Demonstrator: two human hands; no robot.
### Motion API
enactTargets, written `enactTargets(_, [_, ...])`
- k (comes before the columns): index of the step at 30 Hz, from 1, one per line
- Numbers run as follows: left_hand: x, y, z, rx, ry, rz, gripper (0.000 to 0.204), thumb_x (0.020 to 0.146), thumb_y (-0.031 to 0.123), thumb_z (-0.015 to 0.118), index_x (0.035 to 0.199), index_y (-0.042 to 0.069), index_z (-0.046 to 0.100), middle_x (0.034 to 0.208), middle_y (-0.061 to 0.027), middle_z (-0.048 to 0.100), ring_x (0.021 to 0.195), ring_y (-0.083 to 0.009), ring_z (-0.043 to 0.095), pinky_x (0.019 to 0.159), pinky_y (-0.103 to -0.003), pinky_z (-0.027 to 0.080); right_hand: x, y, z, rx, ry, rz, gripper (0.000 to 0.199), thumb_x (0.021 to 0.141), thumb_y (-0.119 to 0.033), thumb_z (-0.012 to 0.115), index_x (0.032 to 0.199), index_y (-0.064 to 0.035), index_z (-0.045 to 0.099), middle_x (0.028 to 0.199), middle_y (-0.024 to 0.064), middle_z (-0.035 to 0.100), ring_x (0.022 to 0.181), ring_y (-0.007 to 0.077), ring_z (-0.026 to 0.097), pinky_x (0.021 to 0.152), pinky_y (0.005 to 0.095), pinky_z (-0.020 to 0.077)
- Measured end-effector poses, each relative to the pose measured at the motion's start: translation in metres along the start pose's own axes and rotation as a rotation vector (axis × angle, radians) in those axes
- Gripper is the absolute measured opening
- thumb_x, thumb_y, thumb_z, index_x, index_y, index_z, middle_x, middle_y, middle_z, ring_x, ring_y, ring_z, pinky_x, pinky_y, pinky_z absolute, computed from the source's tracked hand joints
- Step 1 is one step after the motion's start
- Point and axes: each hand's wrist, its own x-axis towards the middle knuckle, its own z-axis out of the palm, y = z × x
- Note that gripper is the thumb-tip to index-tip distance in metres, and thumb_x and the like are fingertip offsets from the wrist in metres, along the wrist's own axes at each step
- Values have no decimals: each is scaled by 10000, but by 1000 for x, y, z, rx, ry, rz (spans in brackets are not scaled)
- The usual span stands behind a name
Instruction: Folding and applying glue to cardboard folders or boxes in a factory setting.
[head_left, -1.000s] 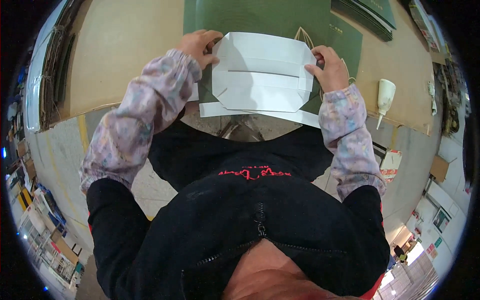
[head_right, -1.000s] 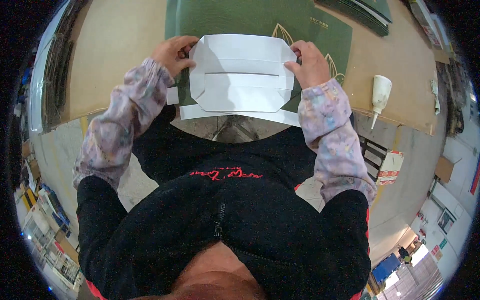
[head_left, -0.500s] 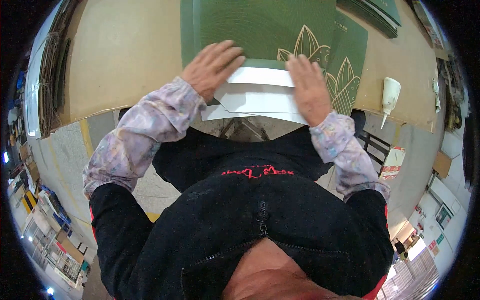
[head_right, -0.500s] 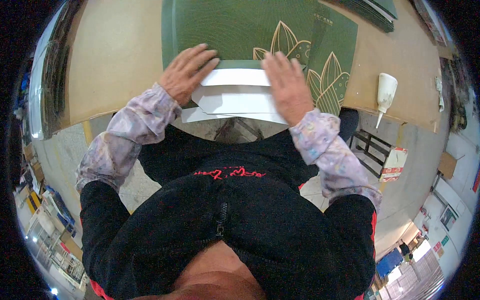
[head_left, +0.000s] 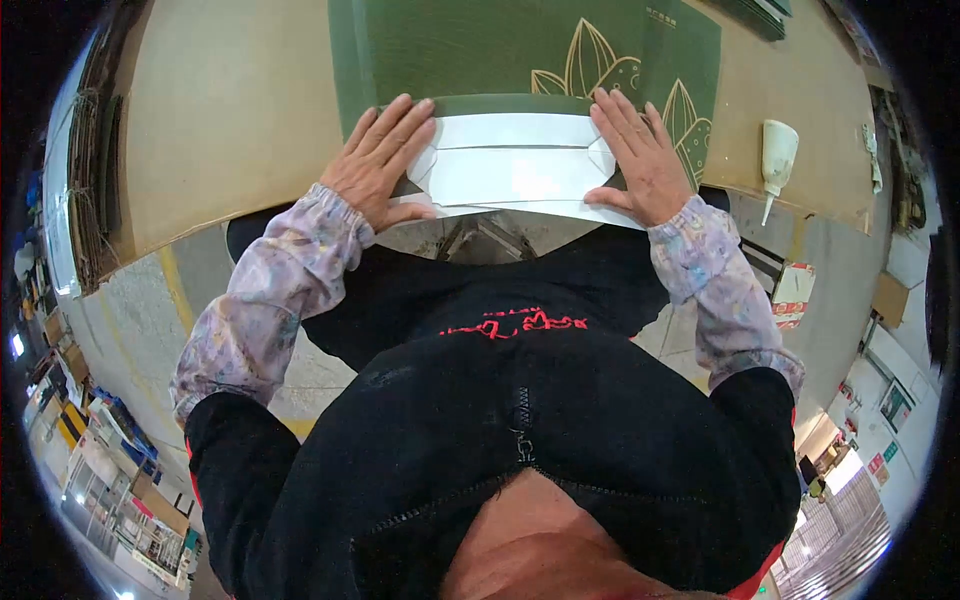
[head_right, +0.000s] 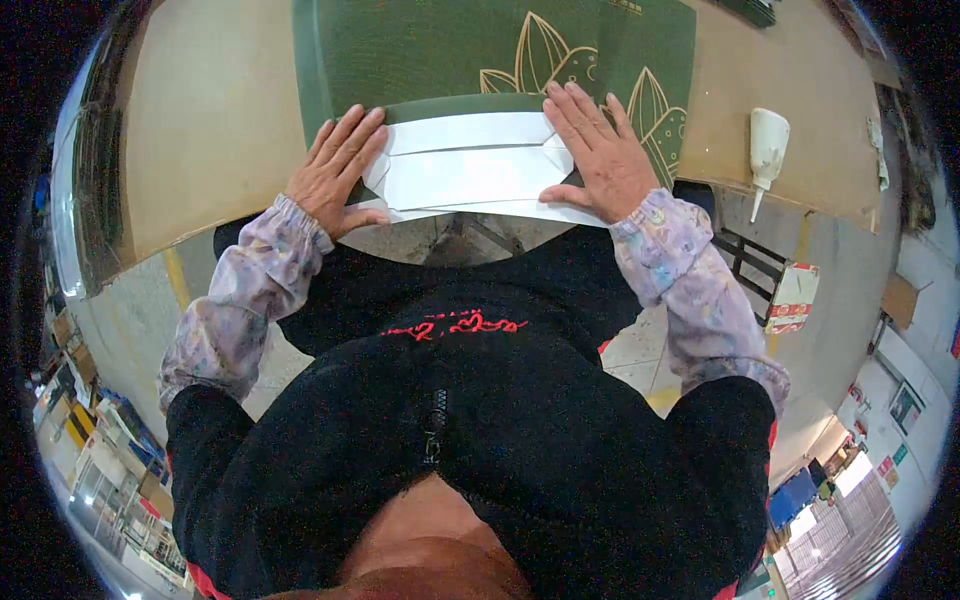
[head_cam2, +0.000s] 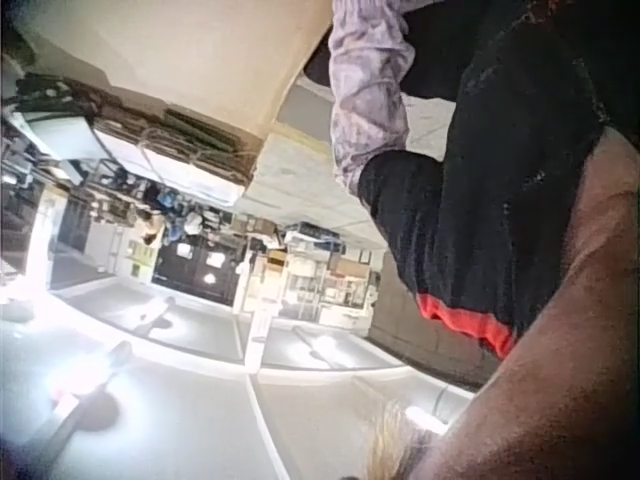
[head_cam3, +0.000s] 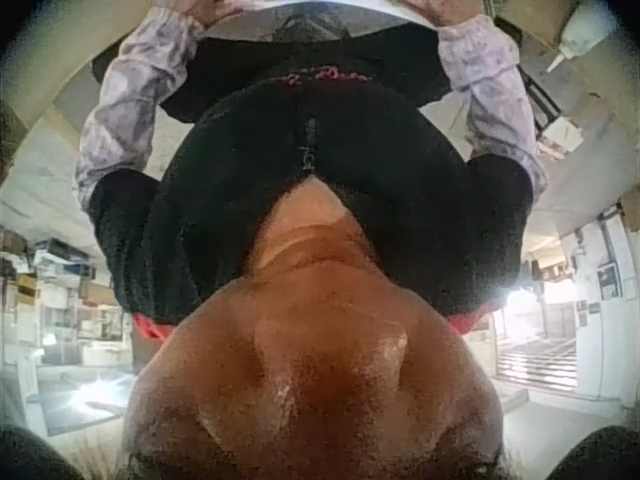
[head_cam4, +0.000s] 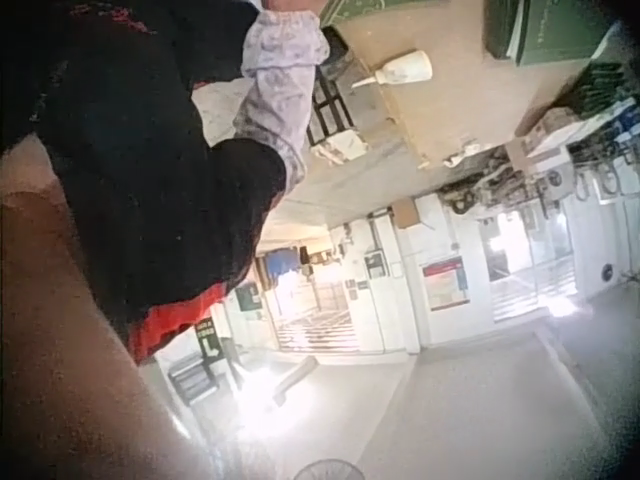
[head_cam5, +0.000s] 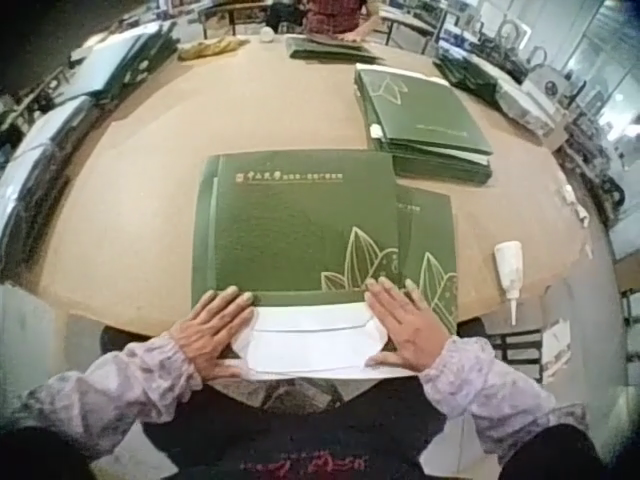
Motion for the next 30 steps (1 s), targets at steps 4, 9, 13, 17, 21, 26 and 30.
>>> enactTargets(4, [-9,11,2,-54,-14,43,969,759,649,541,1455,40,255,1537,-136,198,1427,-339,142,1145,-471,152,-14,2,0,11,-34,-44,1014,692,-622,579,1459,-46,251,1531,103,230,1417,282,205,1134,476,191])
enactTargets(9, [-11,31,10,-127,24,58,757,871,510,493,1429,32,313,1522,-147,237,1414,-347,187,1138,-488,171,-34,-3,-7,-15,-109,-34,984,724,-639,517,1451,-24,266,1522,115,254,1417,291,210,1141,471,161])
enactTargets(13, [19,21,10,-129,108,-10,725,787,297,654,1399,37,366,1513,-115,269,1413,-315,205,1129,-497,206,-14,21,1,-52,32,31,875,842,-606,480,1458,-35,238,1539,106,206,1427,269,171,1147,475,139])
enactTargets(17, [39,20,12,-60,146,-33,613,864,236,577,1412,66,361,1520,-89,264,1420,-289,196,1140,-471,178,2,33,19,-54,114,171,830,885,-570,449,1466,-33,200,1548,117,163,1431,285,140,1142,489,135])
enactTargets(21, [40,21,18,-11,135,-75,536,904,184,497,1417,97,368,1527,-59,261,1421,-270,198,1143,-461,161,-8,28,25,-11,188,239,827,855,-437,567,1462,-10,201,1540,154,168,1428,319,140,1135,514,130])
enactTargets(26, [54,23,20,-53,195,-4,536,872,163,535,1391,93,417,1495,-74,334,1401,-274,262,1119,-505,195,-50,20,26,79,93,350,830,814,-467,597,1440,-32,268,1521,174,215,1412,325,202,1127,526,156])
enactTargets(30, [44,2,27,-3,236,-26,496,860,186,582,1340,100,489,1464,-81,388,1377,-279,316,1104,-524,210,-29,37,35,154,127,274,682,911,-567,418,1423,-121,353,1515,89,283,1396,272,264,1120,541,177])
